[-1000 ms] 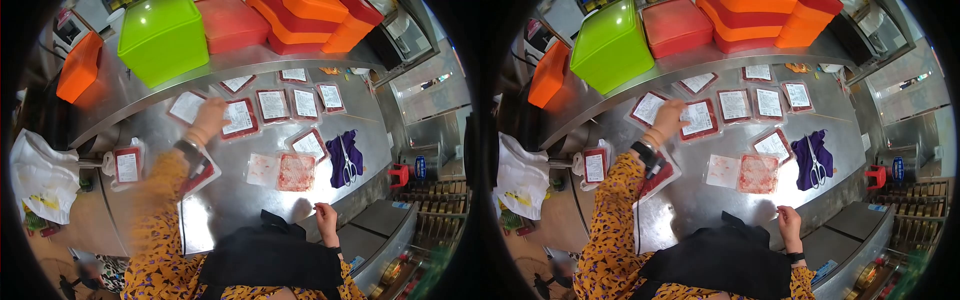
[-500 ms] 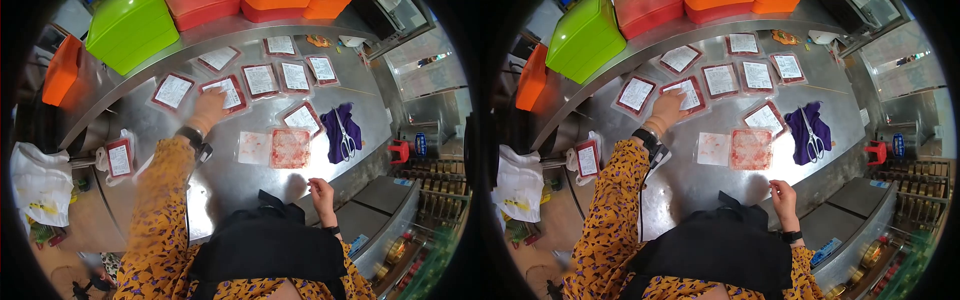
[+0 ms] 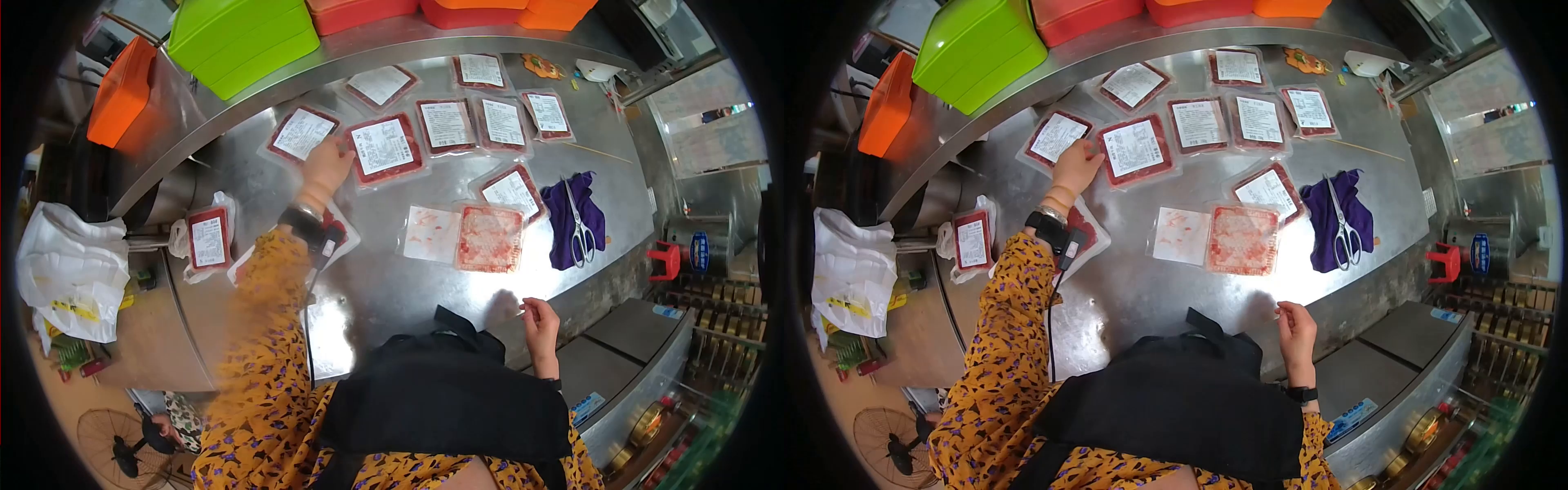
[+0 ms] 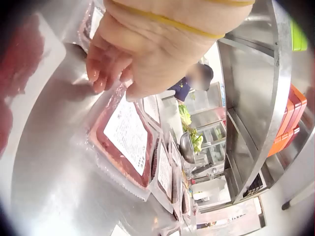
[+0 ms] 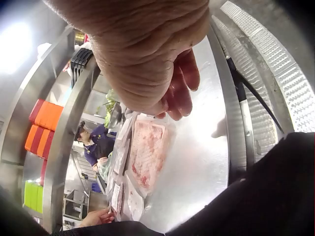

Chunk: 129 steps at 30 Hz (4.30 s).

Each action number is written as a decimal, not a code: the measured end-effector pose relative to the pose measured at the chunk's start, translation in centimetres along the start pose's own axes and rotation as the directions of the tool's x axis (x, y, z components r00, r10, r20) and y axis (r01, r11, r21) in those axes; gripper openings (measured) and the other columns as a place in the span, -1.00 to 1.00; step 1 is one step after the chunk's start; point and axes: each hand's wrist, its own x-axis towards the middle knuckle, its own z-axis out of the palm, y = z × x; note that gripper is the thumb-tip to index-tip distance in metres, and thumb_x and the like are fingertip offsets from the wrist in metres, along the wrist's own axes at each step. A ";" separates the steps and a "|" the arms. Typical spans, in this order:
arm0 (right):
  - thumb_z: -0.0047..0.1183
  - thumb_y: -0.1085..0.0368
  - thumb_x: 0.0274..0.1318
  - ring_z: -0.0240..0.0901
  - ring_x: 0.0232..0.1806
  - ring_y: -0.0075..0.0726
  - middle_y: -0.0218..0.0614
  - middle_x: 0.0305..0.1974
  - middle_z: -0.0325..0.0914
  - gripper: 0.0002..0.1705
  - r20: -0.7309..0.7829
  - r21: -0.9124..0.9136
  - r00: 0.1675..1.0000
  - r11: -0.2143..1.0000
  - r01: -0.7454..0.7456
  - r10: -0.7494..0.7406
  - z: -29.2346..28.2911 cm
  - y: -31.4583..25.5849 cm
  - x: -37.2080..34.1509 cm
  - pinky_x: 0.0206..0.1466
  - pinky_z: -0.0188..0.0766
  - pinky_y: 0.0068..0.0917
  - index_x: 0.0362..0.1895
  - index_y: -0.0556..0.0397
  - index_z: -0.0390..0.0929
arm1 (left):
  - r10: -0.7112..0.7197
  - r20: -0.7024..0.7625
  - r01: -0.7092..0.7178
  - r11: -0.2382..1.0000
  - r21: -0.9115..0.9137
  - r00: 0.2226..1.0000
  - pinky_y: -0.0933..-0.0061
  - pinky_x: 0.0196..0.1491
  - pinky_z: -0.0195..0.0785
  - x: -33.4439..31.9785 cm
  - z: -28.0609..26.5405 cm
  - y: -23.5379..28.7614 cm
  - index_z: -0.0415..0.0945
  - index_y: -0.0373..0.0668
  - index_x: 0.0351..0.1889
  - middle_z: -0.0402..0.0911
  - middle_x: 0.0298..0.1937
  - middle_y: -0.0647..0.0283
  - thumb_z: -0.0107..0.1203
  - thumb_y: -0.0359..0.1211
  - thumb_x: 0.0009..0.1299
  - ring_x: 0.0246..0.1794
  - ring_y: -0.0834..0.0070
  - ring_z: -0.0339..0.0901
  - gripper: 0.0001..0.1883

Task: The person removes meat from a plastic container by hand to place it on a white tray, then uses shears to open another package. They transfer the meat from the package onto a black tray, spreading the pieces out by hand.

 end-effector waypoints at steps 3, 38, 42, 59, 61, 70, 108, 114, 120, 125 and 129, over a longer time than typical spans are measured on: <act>-0.02 0.57 0.22 0.56 -0.27 -0.52 -0.26 -0.28 0.62 -0.82 0.007 0.008 1.000 1.000 0.013 -0.014 0.3 0.1 0.4 -0.18 0.48 -0.62 -0.12 0.24 0.57 | -0.065 -0.034 0.062 0.995 -0.078 0.997 0.25 0.00 0.47 -0.4 0.1 0.5 0.47 -0.35 0.06 0.69 -0.15 0.01 0.28 -0.17 0.25 -0.10 0.16 0.65 -0.47; 0.23 0.15 0.18 0.55 -0.26 -0.56 -0.35 -0.23 0.65 -0.60 0.557 0.454 0.786 0.891 -0.016 -0.269 4.4 -11.3 6.4 -0.26 0.52 -0.55 -0.02 0.17 0.58 | 0.395 0.515 0.114 0.700 -0.705 0.761 0.56 -0.12 0.44 -20.6 -2.9 11.4 0.52 -0.35 0.05 0.64 -0.10 0.28 0.17 -0.39 0.40 -0.16 0.64 0.53 -0.69; 0.18 0.13 0.23 0.51 -0.33 -0.62 -0.41 -0.33 0.63 -0.64 0.360 0.629 0.883 0.777 0.009 -0.302 4.2 -11.3 5.9 -0.33 0.50 -0.54 -0.08 0.17 0.59 | 0.351 0.443 0.488 -0.049 -0.871 0.825 0.43 0.12 0.41 -23.4 -4.9 13.4 0.32 -0.32 0.28 0.51 0.18 0.14 0.11 -0.49 0.39 0.13 0.45 0.50 -0.51; 0.09 0.49 -0.12 0.52 -0.06 0.14 0.01 -0.13 0.56 -0.54 -0.244 -0.550 0.939 0.832 0.073 -0.244 -10.8 8.9 14.6 0.00 0.47 -0.06 -0.01 0.12 0.48 | -0.089 0.205 0.217 0.157 -0.963 0.975 0.39 0.23 0.30 -30.7 -1.1 9.5 0.34 -0.26 0.27 0.49 0.18 0.24 0.06 -0.39 0.48 0.16 0.48 0.44 -0.59; 0.10 0.48 -0.15 0.51 -0.04 0.16 0.01 -0.09 0.56 -0.47 -0.189 -0.573 0.952 0.814 0.093 -0.242 -10.6 10.2 16.1 0.00 0.47 -0.08 0.05 0.08 0.41 | -0.122 0.209 0.227 0.161 -0.960 0.970 0.38 0.24 0.28 -31.2 -1.1 9.0 0.34 -0.26 0.27 0.49 0.18 0.24 0.06 -0.38 0.48 0.16 0.48 0.43 -0.58; 0.16 0.30 -0.10 0.60 -0.28 0.09 -0.13 -0.37 0.64 -0.43 -0.164 -0.608 0.958 0.789 0.092 -0.237 -14.1 4.2 15.8 -0.19 0.50 -0.07 0.10 -0.09 0.38 | -0.137 0.202 0.217 0.107 -0.970 0.970 0.38 0.25 0.27 -29.8 -2.1 10.5 0.33 -0.24 0.28 0.49 0.18 0.28 0.07 -0.39 0.48 0.18 0.48 0.41 -0.58; 0.28 -0.13 0.03 0.54 -0.42 -0.04 -0.11 -0.45 0.55 -0.41 0.365 -0.017 0.800 0.855 0.518 -0.477 -0.5 -6.7 2.2 -0.30 0.45 -0.28 -0.09 0.09 0.56 | -0.042 0.379 0.365 -0.190 -0.912 0.925 0.27 0.31 0.29 -29.1 2.7 10.5 0.22 -0.15 0.39 0.40 0.31 0.28 0.04 -0.31 0.52 0.28 0.40 0.38 -0.50; 0.27 -0.15 0.04 0.56 -0.43 0.02 -0.09 -0.48 0.57 -0.42 0.463 -0.139 0.797 0.856 0.498 -0.389 -0.7 -5.1 2.3 -0.34 0.44 -0.24 -0.11 0.10 0.57 | -0.025 0.419 0.407 -0.187 -0.894 0.908 0.27 0.30 0.31 -29.4 4.1 9.3 0.24 -0.18 0.36 0.43 0.29 0.26 0.06 -0.28 0.51 0.27 0.39 0.40 -0.50; 0.22 -0.18 0.08 0.55 -0.42 0.04 -0.08 -0.50 0.56 -0.42 0.375 -0.097 0.841 0.885 0.455 -0.391 -0.3 -6.2 1.3 -0.32 0.42 -0.20 -0.16 0.12 0.58 | 0.020 0.476 0.473 -0.165 -0.865 0.879 0.29 0.25 0.37 -29.8 4.7 10.6 0.25 -0.17 0.35 0.46 0.25 0.25 0.07 -0.27 0.50 0.22 0.38 0.45 -0.50; 0.22 -0.17 0.08 0.56 -0.40 0.04 -0.07 -0.49 0.57 -0.42 0.422 -0.117 0.846 0.906 0.407 -0.325 -0.9 -5.2 1.9 -0.32 0.43 -0.22 -0.15 0.12 0.59 | 0.050 0.523 0.525 -0.132 -0.841 0.851 0.23 0.30 0.33 -29.1 5.6 10.4 0.21 -0.15 0.39 0.40 0.31 0.24 0.04 -0.28 0.52 0.28 0.36 0.39 -0.49; 0.21 -0.19 0.08 0.57 -0.40 0.05 -0.04 -0.48 0.58 -0.42 0.430 -0.160 0.851 0.902 0.400 -0.301 -1.2 -4.4 2.0 -0.31 0.44 -0.22 -0.17 0.12 0.59 | 0.059 0.520 0.524 -0.106 -0.845 0.852 0.22 0.33 0.31 -28.9 6.7 10.4 0.17 -0.14 0.41 0.38 0.34 0.24 0.02 -0.28 0.52 0.31 0.36 0.37 -0.47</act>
